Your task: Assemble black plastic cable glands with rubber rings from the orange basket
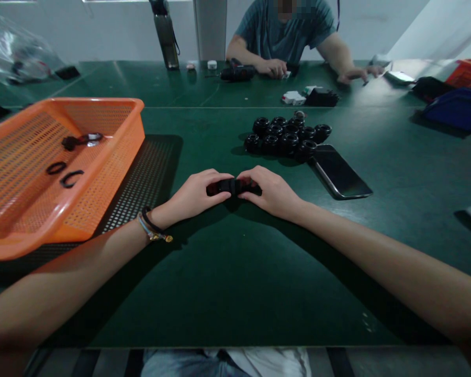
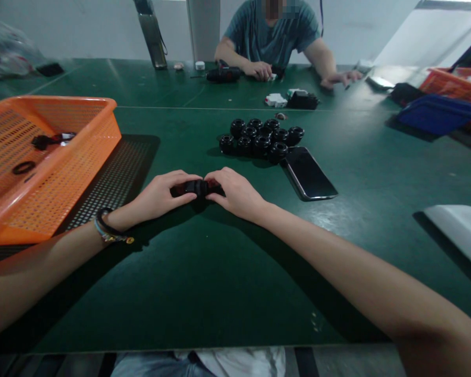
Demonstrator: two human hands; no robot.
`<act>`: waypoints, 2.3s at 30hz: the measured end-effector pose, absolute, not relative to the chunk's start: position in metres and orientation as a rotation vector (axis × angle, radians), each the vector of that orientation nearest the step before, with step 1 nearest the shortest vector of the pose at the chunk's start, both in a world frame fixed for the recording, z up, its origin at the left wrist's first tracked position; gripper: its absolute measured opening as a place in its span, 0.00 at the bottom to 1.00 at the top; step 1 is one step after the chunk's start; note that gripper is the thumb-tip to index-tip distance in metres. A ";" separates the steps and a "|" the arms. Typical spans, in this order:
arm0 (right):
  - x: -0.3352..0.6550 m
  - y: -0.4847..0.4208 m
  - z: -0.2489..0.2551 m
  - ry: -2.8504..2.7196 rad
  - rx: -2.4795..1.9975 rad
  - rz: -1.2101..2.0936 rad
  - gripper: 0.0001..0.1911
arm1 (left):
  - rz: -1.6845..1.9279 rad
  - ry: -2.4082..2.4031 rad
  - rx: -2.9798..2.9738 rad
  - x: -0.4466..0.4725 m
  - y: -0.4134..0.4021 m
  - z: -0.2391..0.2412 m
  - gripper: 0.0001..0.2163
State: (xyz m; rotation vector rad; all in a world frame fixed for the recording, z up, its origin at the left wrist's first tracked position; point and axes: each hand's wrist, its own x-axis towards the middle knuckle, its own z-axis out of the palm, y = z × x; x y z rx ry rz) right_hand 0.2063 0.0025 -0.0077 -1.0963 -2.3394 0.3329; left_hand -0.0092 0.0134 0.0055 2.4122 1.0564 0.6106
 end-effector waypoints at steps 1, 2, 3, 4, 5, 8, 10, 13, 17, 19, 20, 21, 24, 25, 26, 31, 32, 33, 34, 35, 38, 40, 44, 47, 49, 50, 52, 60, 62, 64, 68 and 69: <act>0.206 0.002 -0.008 -2.338 -1.095 0.329 0.11 | 0.612 1.052 2.410 -0.009 0.014 0.005 0.17; 0.206 0.002 -0.008 -2.336 -1.095 0.326 0.11 | 0.613 1.049 2.407 -0.009 0.014 0.005 0.17; 0.207 0.002 -0.008 -2.336 -1.096 0.324 0.10 | 0.615 1.048 2.404 -0.009 0.014 0.005 0.17; 0.207 0.002 -0.008 -2.337 -1.095 0.322 0.10 | 0.615 1.048 2.400 -0.009 0.014 0.005 0.17; 0.207 0.002 -0.008 -2.340 -1.094 0.322 0.10 | 0.615 1.049 2.397 -0.009 0.014 0.005 0.17; 0.207 0.002 -0.007 -2.348 -1.084 0.317 0.10 | 0.605 1.052 2.394 -0.009 0.013 0.005 0.18; 0.207 0.002 -0.007 -2.349 -1.082 0.308 0.10 | 0.602 1.056 2.396 -0.009 0.013 0.005 0.18; 0.207 0.002 -0.007 -2.349 -1.092 0.305 0.10 | 0.604 1.061 2.399 -0.009 0.013 0.006 0.17; 0.208 0.003 -0.007 -2.356 -1.100 0.309 0.10 | 0.599 1.062 2.399 -0.009 0.013 0.006 0.17; 0.207 0.003 -0.006 -2.360 -1.104 0.310 0.11 | 0.596 1.063 2.397 -0.009 0.013 0.006 0.17; 0.207 0.003 -0.006 -2.361 -1.106 0.310 0.11 | 0.598 1.064 2.396 -0.009 0.013 0.006 0.17; 0.207 0.002 -0.006 -2.361 -1.108 0.310 0.11 | 0.600 1.063 2.394 -0.009 0.013 0.006 0.17; 0.207 0.002 -0.006 -2.363 -1.119 0.318 0.11 | 0.605 1.059 2.395 -0.009 0.014 0.005 0.18; 0.207 0.002 -0.005 -2.365 -1.125 0.322 0.11 | 0.606 1.058 2.397 -0.009 0.014 0.005 0.18; 0.207 0.002 -0.005 -2.367 -1.132 0.324 0.11 | 0.607 1.059 2.400 -0.009 0.014 0.005 0.17; 0.207 0.003 -0.005 -2.376 -1.132 0.327 0.11 | 0.609 1.064 2.414 -0.009 0.014 0.005 0.17; 0.207 0.004 -0.005 -2.376 -1.129 0.326 0.11 | 0.611 1.065 2.417 -0.009 0.013 0.005 0.17; 0.207 0.004 -0.005 -2.376 -1.127 0.325 0.11 | 0.614 1.064 2.419 -0.009 0.013 0.005 0.17; 0.207 0.004 -0.005 -2.376 -1.127 0.324 0.11 | 0.618 1.062 2.420 -0.009 0.013 0.005 0.17; 0.207 0.004 -0.005 -2.377 -1.129 0.325 0.11 | 0.622 1.059 2.421 -0.009 0.013 0.004 0.17; 0.207 0.004 -0.005 -2.382 -1.144 0.325 0.11 | 0.627 1.053 2.425 -0.009 0.013 0.004 0.17; 0.206 0.003 -0.005 -2.383 -1.155 0.325 0.11 | 0.624 1.057 2.429 -0.009 0.013 0.004 0.17; 0.206 0.004 -0.005 -2.384 -1.145 0.326 0.11 | 0.605 1.071 2.434 -0.009 0.013 0.005 0.17; 0.207 0.004 -0.006 -2.379 -1.131 0.316 0.11 | 0.597 1.075 2.432 -0.009 0.013 0.006 0.17; 0.207 0.004 -0.007 -2.373 -1.118 0.295 0.11 | 0.603 1.075 2.432 -0.009 0.014 0.005 0.17; 0.207 0.003 -0.007 -2.369 -1.110 0.283 0.11 | 0.610 1.074 2.433 -0.009 0.014 0.005 0.17; 0.207 0.003 -0.008 -2.361 -1.089 0.268 0.11 | 0.618 1.066 2.437 -0.009 0.014 0.004 0.17; 0.208 0.004 -0.012 -2.319 -1.038 0.283 0.15 | 0.633 1.055 2.432 -0.008 0.014 0.003 0.17; 0.209 0.004 -0.012 -2.319 -1.039 0.294 0.14 | 0.634 1.056 2.430 -0.008 0.014 0.003 0.17; 0.208 0.004 -0.012 -2.319 -1.042 0.301 0.13 | 0.633 1.057 2.430 -0.009 0.014 0.004 0.17; 0.208 0.004 -0.012 -2.318 -1.049 0.303 0.13 | 0.628 1.058 2.438 -0.009 0.014 0.005 0.17; 0.207 0.004 -0.012 -2.318 -1.052 0.303 0.12 | 0.626 1.059 2.440 -0.009 0.014 0.005 0.17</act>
